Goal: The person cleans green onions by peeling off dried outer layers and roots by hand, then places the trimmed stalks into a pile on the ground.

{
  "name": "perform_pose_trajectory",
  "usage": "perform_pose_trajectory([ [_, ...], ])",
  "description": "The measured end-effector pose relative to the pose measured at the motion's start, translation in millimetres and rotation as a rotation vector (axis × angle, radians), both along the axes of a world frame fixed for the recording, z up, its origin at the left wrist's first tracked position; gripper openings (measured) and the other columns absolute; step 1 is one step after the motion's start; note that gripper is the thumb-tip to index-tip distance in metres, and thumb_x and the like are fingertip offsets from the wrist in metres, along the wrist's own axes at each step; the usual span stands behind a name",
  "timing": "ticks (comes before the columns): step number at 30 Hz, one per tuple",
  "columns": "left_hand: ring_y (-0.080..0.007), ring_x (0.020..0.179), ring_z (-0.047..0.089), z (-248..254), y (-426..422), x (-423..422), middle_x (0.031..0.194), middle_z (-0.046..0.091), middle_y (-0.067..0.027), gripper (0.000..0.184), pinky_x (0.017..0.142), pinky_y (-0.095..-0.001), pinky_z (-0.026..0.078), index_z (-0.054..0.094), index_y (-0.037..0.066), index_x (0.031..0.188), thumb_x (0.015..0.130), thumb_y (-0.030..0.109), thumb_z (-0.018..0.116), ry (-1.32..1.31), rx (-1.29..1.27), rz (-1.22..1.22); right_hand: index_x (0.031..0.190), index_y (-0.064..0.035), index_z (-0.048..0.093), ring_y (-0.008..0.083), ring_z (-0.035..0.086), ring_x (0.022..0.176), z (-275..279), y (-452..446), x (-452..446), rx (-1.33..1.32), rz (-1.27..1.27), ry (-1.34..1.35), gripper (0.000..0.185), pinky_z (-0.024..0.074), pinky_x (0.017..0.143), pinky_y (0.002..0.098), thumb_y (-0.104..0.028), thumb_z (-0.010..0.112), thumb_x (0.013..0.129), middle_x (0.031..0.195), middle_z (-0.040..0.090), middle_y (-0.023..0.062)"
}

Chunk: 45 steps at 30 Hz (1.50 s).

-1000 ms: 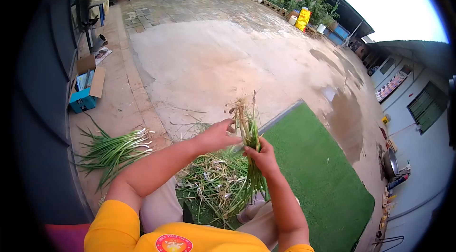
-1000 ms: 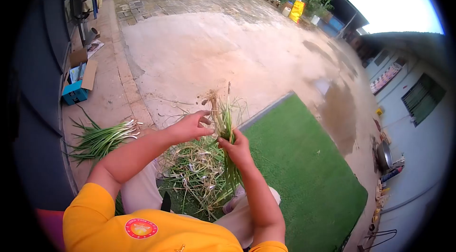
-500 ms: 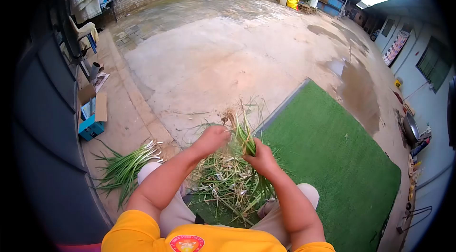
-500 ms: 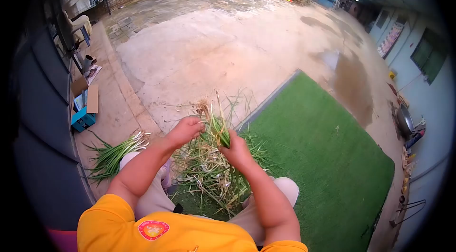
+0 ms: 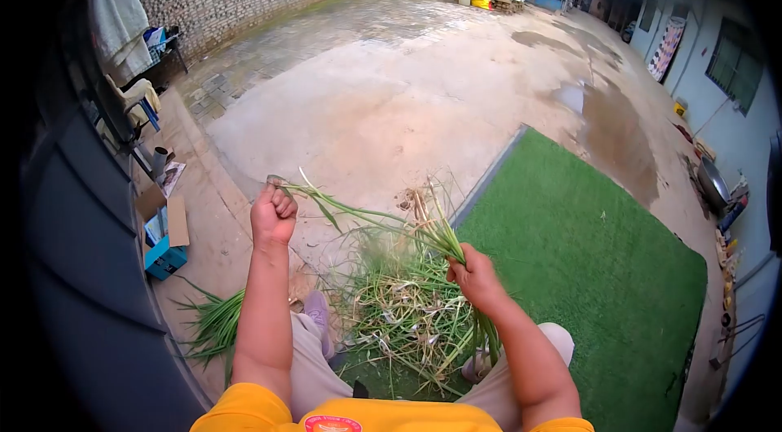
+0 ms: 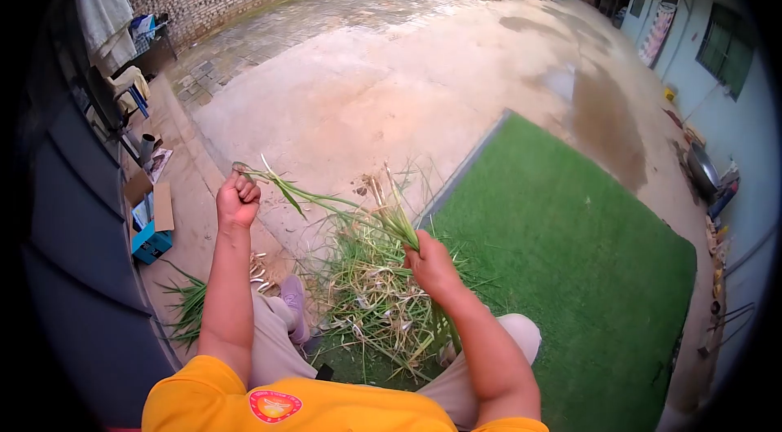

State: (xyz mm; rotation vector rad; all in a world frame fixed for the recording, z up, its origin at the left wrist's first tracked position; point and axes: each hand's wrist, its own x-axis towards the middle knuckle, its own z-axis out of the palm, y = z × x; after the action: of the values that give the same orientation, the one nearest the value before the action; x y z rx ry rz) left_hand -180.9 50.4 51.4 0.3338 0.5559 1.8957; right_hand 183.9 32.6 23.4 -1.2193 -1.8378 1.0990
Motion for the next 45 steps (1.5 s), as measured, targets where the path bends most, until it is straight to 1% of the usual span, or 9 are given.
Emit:
perform_pose_trajectory([
  [2, -0.0047, 0.040, 0.022, 1.6, -3.1, -10.9, 0.051, 0.030, 0.0057, 0.015, 0.037, -0.0188, 0.020, 0.048, 0.010, 0.079, 0.091, 0.018, 0.043, 0.041, -0.009, 0.065, 0.088, -0.0013, 0.048, 0.0223, 0.054, 0.059, 3.9, 4.7, 10.4, 0.079, -0.072, -0.016, 0.007, 0.0423, 0.057, 0.0325, -0.007, 0.047, 0.085, 0.063, 0.054, 0.0109],
  [14, -0.0063, 0.041, 0.022, 5.1, -30.0, -60.2, 0.050, 0.027, 0.0058, 0.016, 0.038, -0.0194, 0.022, 0.048, 0.009, 0.080, 0.091, 0.017, 0.040, -0.107, -0.042, 0.233, 0.084, -0.0030, 0.049, 0.0081, 0.043, 0.045, 40.6, 20.9, 73.2, -0.009, -0.429, 0.215, 0.011, 0.0331, 0.042, 0.0238, -0.012, 0.045, 0.088, 0.058, 0.054, 0.0048],
  [16, -0.0055, 0.041, 0.025, 0.4, -28.2, -41.0, 0.050, 0.030, 0.0048, 0.015, 0.038, -0.0192, 0.022, 0.049, 0.008, 0.080, 0.090, 0.019, 0.043, 0.077, -0.003, 0.122, 0.084, -0.0038, 0.048, 0.0056, 0.039, 0.043, 41.5, 19.9, 77.9, 0.022, -0.442, 0.287, 0.012, 0.0303, 0.039, 0.0223, -0.014, 0.044, 0.089, 0.058, 0.054, 0.0042],
  [19, -0.0084, 0.048, 0.046, 7.7, -35.3, -3.5, 0.063, 0.052, -0.0018, 0.020, 0.040, -0.0201, 0.034, 0.053, 0.003, 0.093, 0.087, 0.021, 0.050, 0.919, -0.275, -0.422, 0.086, -0.0040, 0.048, 0.0060, 0.040, 0.044, 44.2, 21.5, 76.8, 0.000, -0.448, 0.265, 0.012, 0.0324, 0.040, 0.0223, -0.015, 0.045, 0.088, 0.060, 0.055, 0.0041],
  [25, -0.0187, 0.078, 0.060, -9.2, -53.6, 99.8, 0.097, 0.058, -0.0151, 0.040, 0.062, -0.0289, 0.049, 0.048, -0.003, 0.114, 0.081, 0.019, 0.058, 1.533, -0.394, -0.654, 0.093, -0.0040, 0.050, 0.0063, 0.042, 0.048, 47.5, 17.0, 56.0, -0.144, -0.298, 0.426, 0.012, 0.0345, 0.043, 0.0207, -0.015, 0.045, 0.088, 0.068, 0.058, 0.0065],
  [29, -0.0242, 0.095, 0.057, -33.1, -45.0, 144.7, 0.107, 0.055, -0.0200, 0.046, 0.080, -0.0345, 0.048, 0.044, -0.007, 0.115, 0.090, 0.032, 0.042, 0.853, -0.297, -0.992, 0.100, -0.0027, 0.049, 0.0078, 0.042, 0.051, 41.5, 11.6, 37.3, -0.254, -0.090, 0.482, 0.019, 0.0372, 0.047, 0.0220, -0.018, 0.044, 0.089, 0.078, 0.059, 0.0107],
  [35, -0.0297, 0.107, 0.050, -56.9, -24.2, 174.2, 0.108, 0.054, -0.0220, 0.054, 0.094, -0.0398, 0.040, 0.042, -0.010, 0.112, 0.092, 0.040, 0.031, -0.028, -0.401, -0.805, 0.102, -0.0032, 0.051, 0.0063, 0.043, 0.053, 43.6, -11.1, -3.7, -0.440, 0.179, 0.494, 0.019, 0.0368, 0.049, 0.0200, -0.016, 0.045, 0.089, 0.080, 0.059, 0.0082],
  [40, -0.0278, 0.098, 0.055, -32.5, -3.5, 130.9, 0.103, 0.056, -0.0207, 0.037, 0.087, -0.0399, 0.045, 0.048, -0.005, 0.097, 0.093, 0.029, 0.035, -0.190, -0.182, -0.258, 0.101, -0.0042, 0.051, 0.0050, 0.043, 0.055, 39.0, -12.3, -10.0, -0.472, 0.238, 0.385, 0.016, 0.0373, 0.050, 0.0192, -0.012, 0.047, 0.087, 0.079, 0.059, 0.0045],
  [45, -0.0211, 0.077, 0.058, -23.9, -0.4, 87.7, 0.085, 0.057, -0.0123, 0.029, 0.075, -0.0335, 0.049, 0.048, -0.005, 0.095, 0.092, 0.023, 0.040, -0.213, -0.109, -0.271, 0.102, -0.0049, 0.051, 0.0043, 0.043, 0.055, 30.7, -8.6, -6.9, -0.378, 0.257, 0.323, 0.017, 0.0368, 0.049, 0.0185, -0.009, 0.049, 0.086, 0.079, 0.059, 0.0034],
])
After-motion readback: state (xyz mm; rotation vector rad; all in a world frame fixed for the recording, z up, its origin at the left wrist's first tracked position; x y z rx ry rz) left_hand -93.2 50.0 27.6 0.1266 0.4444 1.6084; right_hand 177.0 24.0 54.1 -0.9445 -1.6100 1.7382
